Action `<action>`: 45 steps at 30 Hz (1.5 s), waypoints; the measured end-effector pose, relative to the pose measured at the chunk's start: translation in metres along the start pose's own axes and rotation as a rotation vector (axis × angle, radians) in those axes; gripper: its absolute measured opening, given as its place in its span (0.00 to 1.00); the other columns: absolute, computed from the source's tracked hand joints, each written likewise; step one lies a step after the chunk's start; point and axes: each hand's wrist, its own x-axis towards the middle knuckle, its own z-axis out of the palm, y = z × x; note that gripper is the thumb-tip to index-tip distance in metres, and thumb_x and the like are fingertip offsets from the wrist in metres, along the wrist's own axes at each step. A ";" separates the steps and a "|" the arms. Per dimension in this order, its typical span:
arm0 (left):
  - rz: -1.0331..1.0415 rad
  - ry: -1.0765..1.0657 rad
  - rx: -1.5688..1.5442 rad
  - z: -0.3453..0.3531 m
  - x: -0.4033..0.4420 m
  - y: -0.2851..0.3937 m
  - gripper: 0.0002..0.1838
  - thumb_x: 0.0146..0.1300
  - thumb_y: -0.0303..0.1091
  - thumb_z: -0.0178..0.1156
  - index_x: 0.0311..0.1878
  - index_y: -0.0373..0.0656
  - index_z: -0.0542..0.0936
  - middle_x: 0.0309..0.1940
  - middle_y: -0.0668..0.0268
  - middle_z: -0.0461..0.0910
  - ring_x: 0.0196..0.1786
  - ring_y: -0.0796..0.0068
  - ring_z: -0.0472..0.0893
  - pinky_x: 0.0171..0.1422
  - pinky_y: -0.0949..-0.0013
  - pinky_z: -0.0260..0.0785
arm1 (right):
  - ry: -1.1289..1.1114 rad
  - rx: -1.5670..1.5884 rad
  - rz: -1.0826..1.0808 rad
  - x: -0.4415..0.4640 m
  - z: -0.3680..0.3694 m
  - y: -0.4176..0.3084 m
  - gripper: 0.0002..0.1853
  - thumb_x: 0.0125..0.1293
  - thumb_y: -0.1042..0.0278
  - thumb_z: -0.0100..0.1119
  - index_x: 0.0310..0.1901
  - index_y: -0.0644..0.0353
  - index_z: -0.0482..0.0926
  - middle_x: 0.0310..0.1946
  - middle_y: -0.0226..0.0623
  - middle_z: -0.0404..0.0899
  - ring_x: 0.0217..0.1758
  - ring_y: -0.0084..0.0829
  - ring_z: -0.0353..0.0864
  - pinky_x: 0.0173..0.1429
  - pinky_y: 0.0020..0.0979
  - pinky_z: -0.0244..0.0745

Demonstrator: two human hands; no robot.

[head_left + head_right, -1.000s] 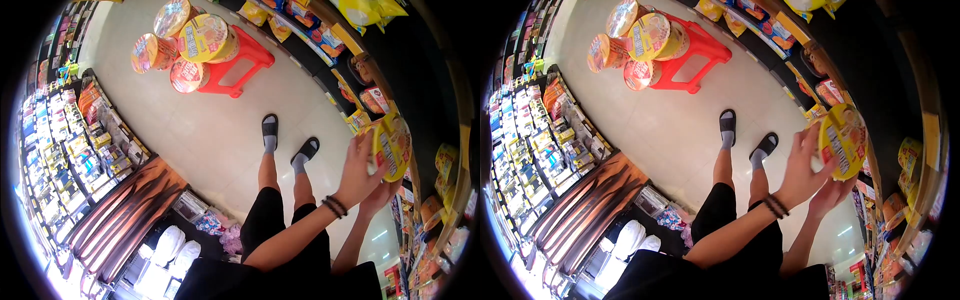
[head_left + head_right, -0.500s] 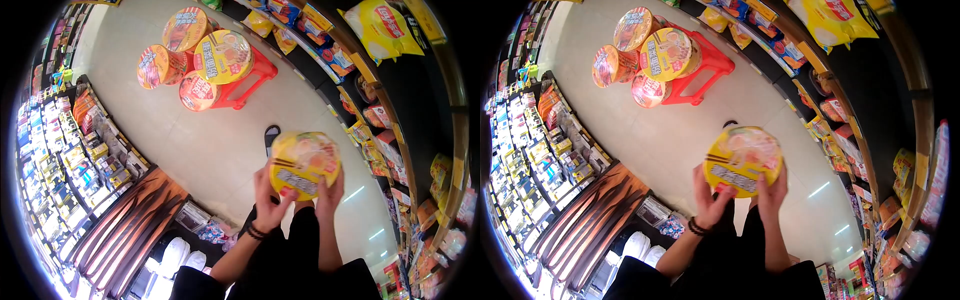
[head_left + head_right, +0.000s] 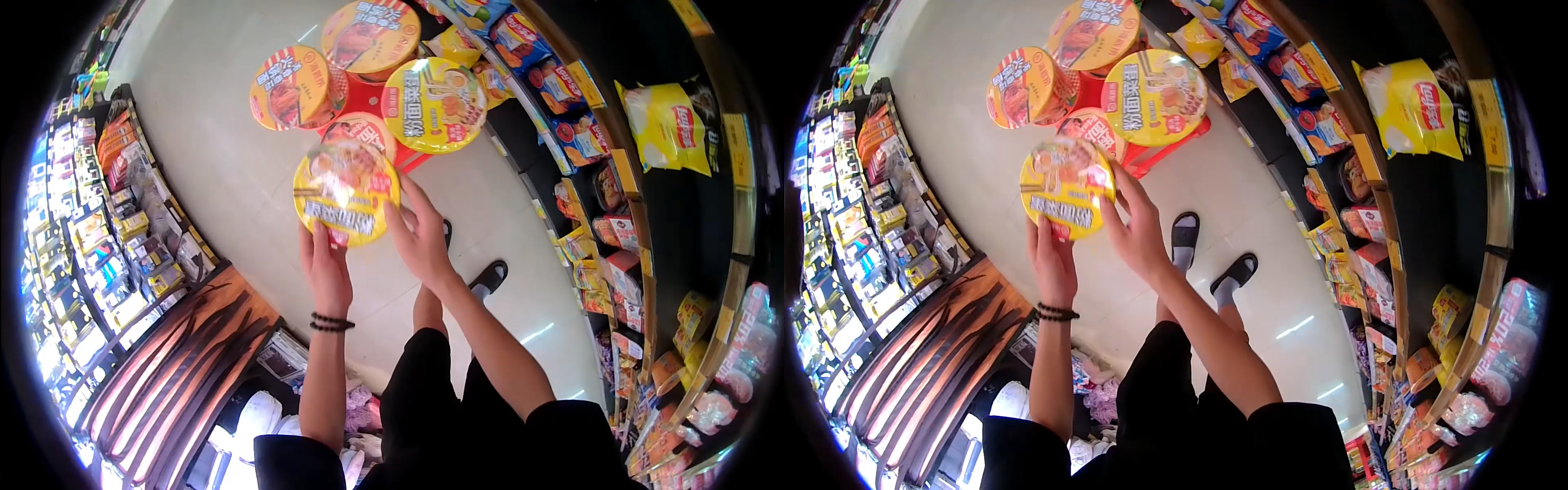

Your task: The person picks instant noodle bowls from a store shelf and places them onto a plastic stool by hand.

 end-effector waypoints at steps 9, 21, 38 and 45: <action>0.021 -0.011 -0.053 -0.038 0.028 0.020 0.21 0.74 0.32 0.43 0.66 0.35 0.63 0.58 0.64 0.72 0.59 0.76 0.72 0.64 0.70 0.63 | 0.123 0.065 0.120 0.026 0.005 0.007 0.19 0.72 0.63 0.50 0.58 0.67 0.71 0.55 0.36 0.72 0.54 0.22 0.72 0.55 0.26 0.69; -0.170 -0.006 0.124 -0.100 -0.034 0.000 0.22 0.73 0.34 0.46 0.64 0.31 0.67 0.52 0.63 0.77 0.51 0.78 0.76 0.55 0.74 0.67 | -0.240 0.295 0.675 -0.028 -0.020 0.044 0.18 0.70 0.63 0.52 0.54 0.67 0.77 0.48 0.33 0.80 0.53 0.21 0.75 0.58 0.23 0.66; -0.092 0.236 0.034 -0.067 -0.037 -0.012 0.19 0.74 0.36 0.44 0.61 0.35 0.71 0.45 0.67 0.78 0.44 0.82 0.76 0.50 0.75 0.67 | 0.169 -0.297 0.446 -0.032 -0.006 0.029 0.14 0.63 0.65 0.62 0.41 0.70 0.79 0.33 0.40 0.82 0.36 0.28 0.82 0.39 0.26 0.77; 0.034 0.283 0.042 -0.046 0.000 -0.004 0.17 0.74 0.36 0.46 0.59 0.38 0.71 0.43 0.71 0.76 0.39 0.85 0.73 0.45 0.79 0.65 | -0.011 -0.016 0.323 -0.024 0.005 0.031 0.22 0.67 0.67 0.56 0.60 0.66 0.69 0.57 0.44 0.72 0.61 0.36 0.71 0.53 0.30 0.76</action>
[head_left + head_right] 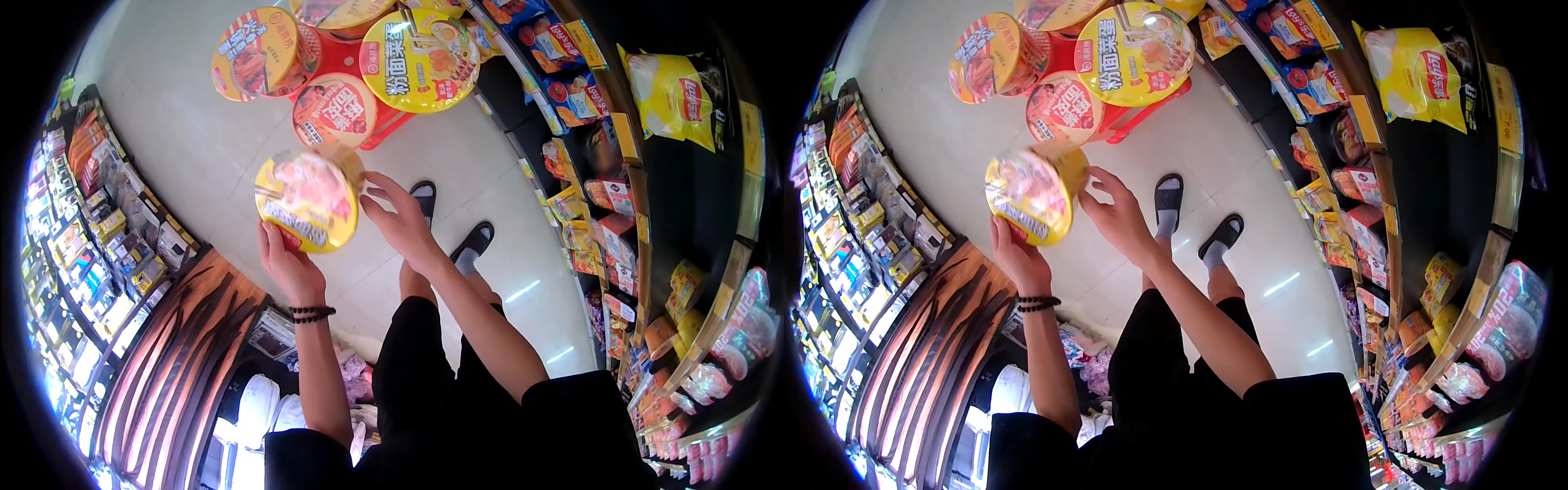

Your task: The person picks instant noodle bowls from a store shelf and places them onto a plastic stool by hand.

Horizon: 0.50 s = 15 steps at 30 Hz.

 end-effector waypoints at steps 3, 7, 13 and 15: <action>0.031 0.035 -0.014 0.033 0.010 0.005 0.18 0.74 0.36 0.46 0.61 0.38 0.69 0.49 0.67 0.77 0.47 0.81 0.76 0.51 0.75 0.69 | -0.059 0.096 -0.020 0.016 0.004 -0.001 0.24 0.68 0.66 0.53 0.63 0.66 0.66 0.57 0.43 0.72 0.62 0.35 0.71 0.54 0.30 0.75; 0.042 0.033 -0.001 0.057 0.026 -0.002 0.18 0.74 0.36 0.46 0.62 0.39 0.69 0.50 0.65 0.77 0.48 0.79 0.77 0.50 0.70 0.72 | -0.070 0.191 -0.034 0.032 0.001 -0.007 0.23 0.70 0.65 0.51 0.63 0.68 0.66 0.57 0.41 0.73 0.59 0.30 0.73 0.54 0.29 0.74; 0.060 0.046 -0.004 0.082 0.028 -0.020 0.17 0.73 0.37 0.47 0.61 0.41 0.69 0.49 0.67 0.77 0.47 0.79 0.77 0.50 0.68 0.72 | -0.110 0.139 0.023 0.024 -0.031 -0.014 0.19 0.73 0.68 0.45 0.63 0.64 0.67 0.58 0.39 0.73 0.60 0.32 0.74 0.60 0.33 0.72; 0.078 0.024 0.005 0.088 0.028 -0.023 0.17 0.74 0.39 0.47 0.60 0.42 0.68 0.51 0.67 0.76 0.50 0.79 0.75 0.51 0.66 0.71 | -0.057 0.134 0.061 0.016 -0.045 -0.012 0.19 0.73 0.67 0.46 0.62 0.64 0.68 0.57 0.40 0.73 0.59 0.32 0.75 0.59 0.32 0.73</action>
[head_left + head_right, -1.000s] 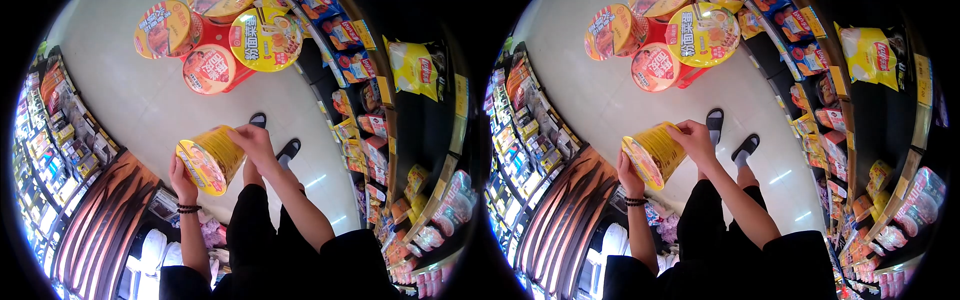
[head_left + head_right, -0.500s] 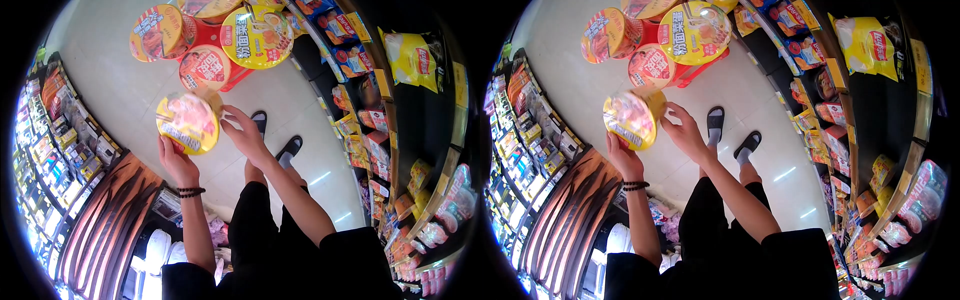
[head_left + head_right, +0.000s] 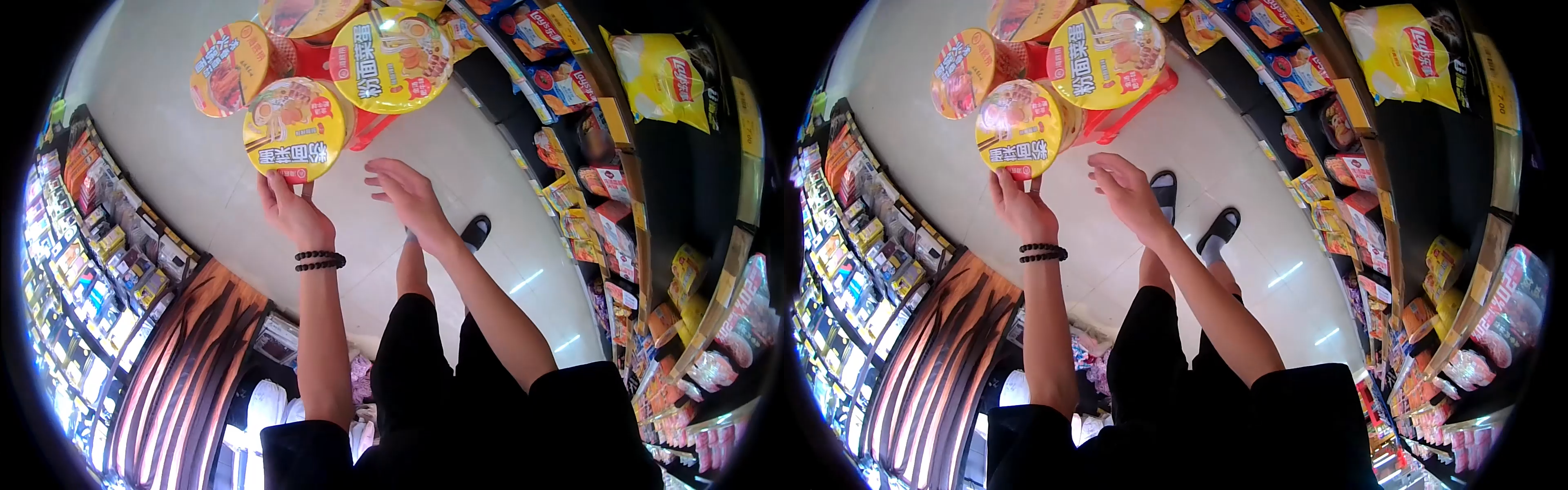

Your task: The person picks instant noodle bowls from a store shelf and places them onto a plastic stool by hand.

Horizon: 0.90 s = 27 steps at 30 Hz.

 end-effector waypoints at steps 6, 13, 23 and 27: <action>0.016 -0.087 0.022 0.002 0.001 -0.004 0.17 0.74 0.41 0.46 0.59 0.43 0.67 0.53 0.67 0.74 0.53 0.78 0.74 0.56 0.62 0.70 | 0.305 0.072 -0.179 0.017 -0.022 -0.016 0.23 0.72 0.63 0.49 0.64 0.62 0.62 0.59 0.42 0.70 0.62 0.31 0.71 0.60 0.31 0.71; -0.111 -0.308 0.017 -0.019 0.010 -0.011 0.22 0.74 0.45 0.44 0.63 0.42 0.64 0.59 0.64 0.70 0.62 0.69 0.70 0.70 0.54 0.63 | 0.394 -0.167 -0.579 0.068 -0.015 -0.065 0.35 0.66 0.72 0.54 0.70 0.67 0.48 0.65 0.52 0.61 0.66 0.46 0.65 0.69 0.40 0.61; -0.140 -0.302 -0.072 -0.025 0.006 -0.013 0.28 0.74 0.49 0.41 0.69 0.42 0.57 0.67 0.58 0.62 0.70 0.58 0.62 0.76 0.50 0.55 | 0.374 0.008 -0.592 0.050 -0.032 -0.041 0.25 0.68 0.76 0.51 0.64 0.68 0.55 0.51 0.42 0.74 0.56 0.29 0.75 0.57 0.27 0.72; -0.249 -0.228 0.083 -0.045 -0.033 -0.028 0.29 0.75 0.51 0.38 0.69 0.41 0.58 0.65 0.53 0.64 0.67 0.59 0.66 0.74 0.54 0.57 | 0.318 0.010 -0.347 -0.010 -0.079 -0.017 0.13 0.69 0.73 0.51 0.53 0.66 0.70 0.43 0.36 0.78 0.48 0.25 0.78 0.50 0.23 0.73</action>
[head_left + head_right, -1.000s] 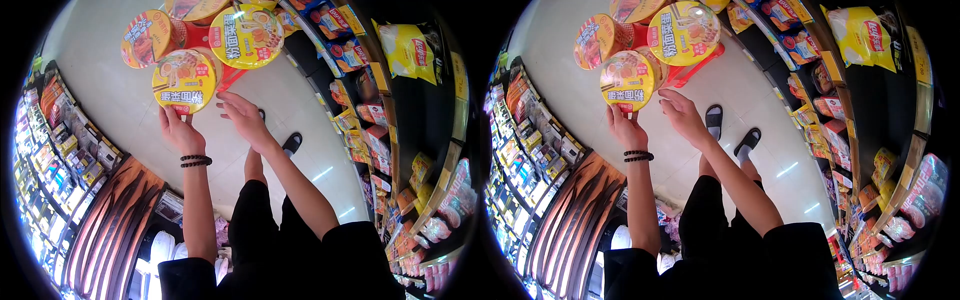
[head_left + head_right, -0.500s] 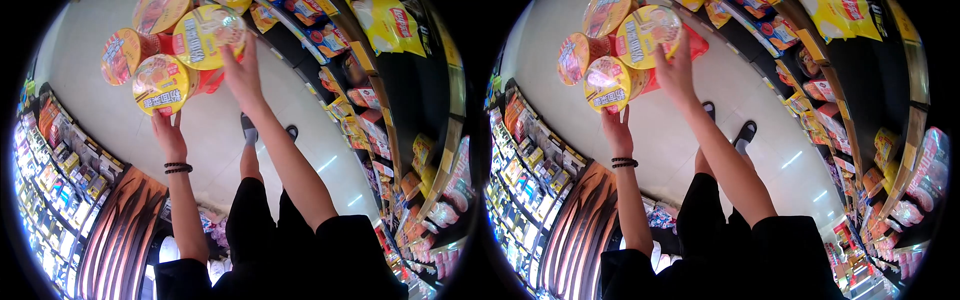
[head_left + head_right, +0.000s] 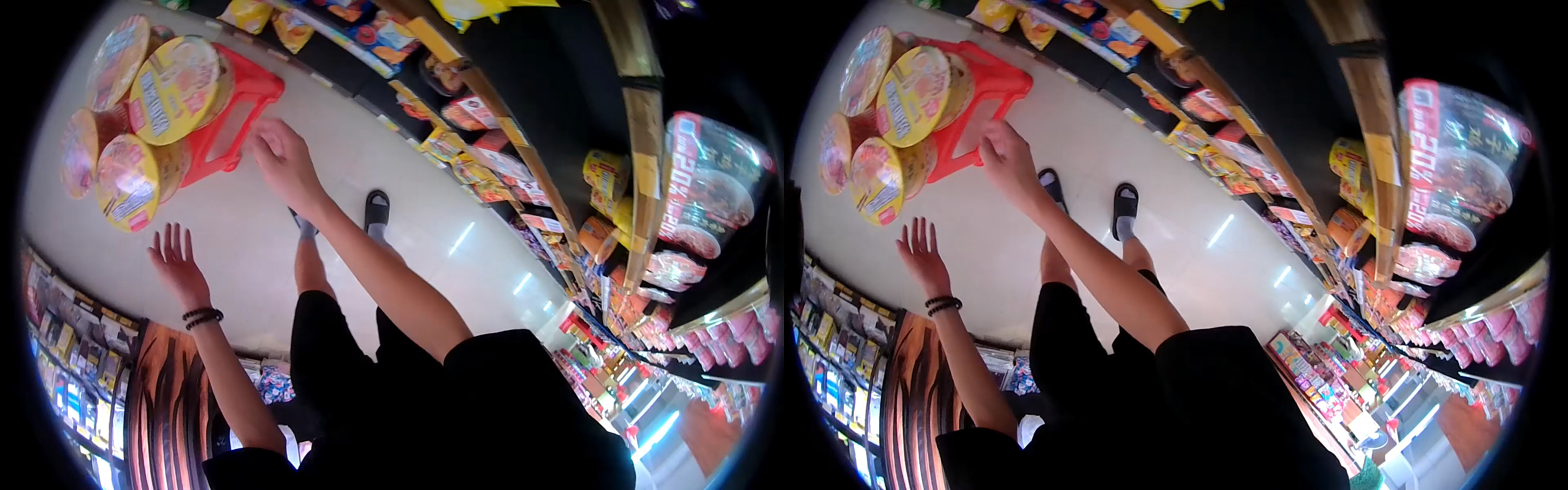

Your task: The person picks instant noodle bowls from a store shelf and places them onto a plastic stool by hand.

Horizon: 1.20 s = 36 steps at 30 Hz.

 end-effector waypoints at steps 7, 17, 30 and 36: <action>-0.242 -0.366 0.515 0.012 -0.089 -0.112 0.23 0.74 0.47 0.42 0.62 0.41 0.69 0.51 0.59 0.77 0.53 0.69 0.77 0.57 0.66 0.70 | 0.310 0.069 0.207 -0.112 -0.132 0.009 0.09 0.71 0.72 0.48 0.49 0.60 0.75 0.37 0.34 0.80 0.42 0.24 0.80 0.46 0.26 0.75; 0.117 -0.969 0.748 0.193 -0.274 -0.243 0.13 0.68 0.28 0.52 0.53 0.36 0.76 0.44 0.59 0.82 0.44 0.69 0.82 0.48 0.70 0.73 | 1.132 0.078 -0.060 -0.298 -0.451 -0.048 0.20 0.68 0.60 0.49 0.59 0.57 0.67 0.40 0.36 0.78 0.47 0.31 0.78 0.53 0.37 0.71; 0.521 -1.678 0.669 0.375 -0.558 -0.383 0.21 0.63 0.34 0.55 0.58 0.37 0.70 0.51 0.53 0.77 0.54 0.57 0.77 0.57 0.58 0.72 | 1.338 -0.041 -0.108 -0.408 -0.757 -0.113 0.28 0.68 0.38 0.48 0.63 0.42 0.63 0.61 0.26 0.67 0.63 0.29 0.66 0.60 0.40 0.71; 0.389 -1.572 0.583 0.404 -0.600 -0.430 0.37 0.62 0.33 0.56 0.71 0.34 0.52 0.68 0.47 0.58 0.68 0.53 0.65 0.67 0.60 0.65 | 1.123 0.096 -0.214 -0.407 -0.753 -0.115 0.24 0.71 0.45 0.48 0.62 0.47 0.65 0.58 0.30 0.71 0.59 0.32 0.74 0.53 0.39 0.80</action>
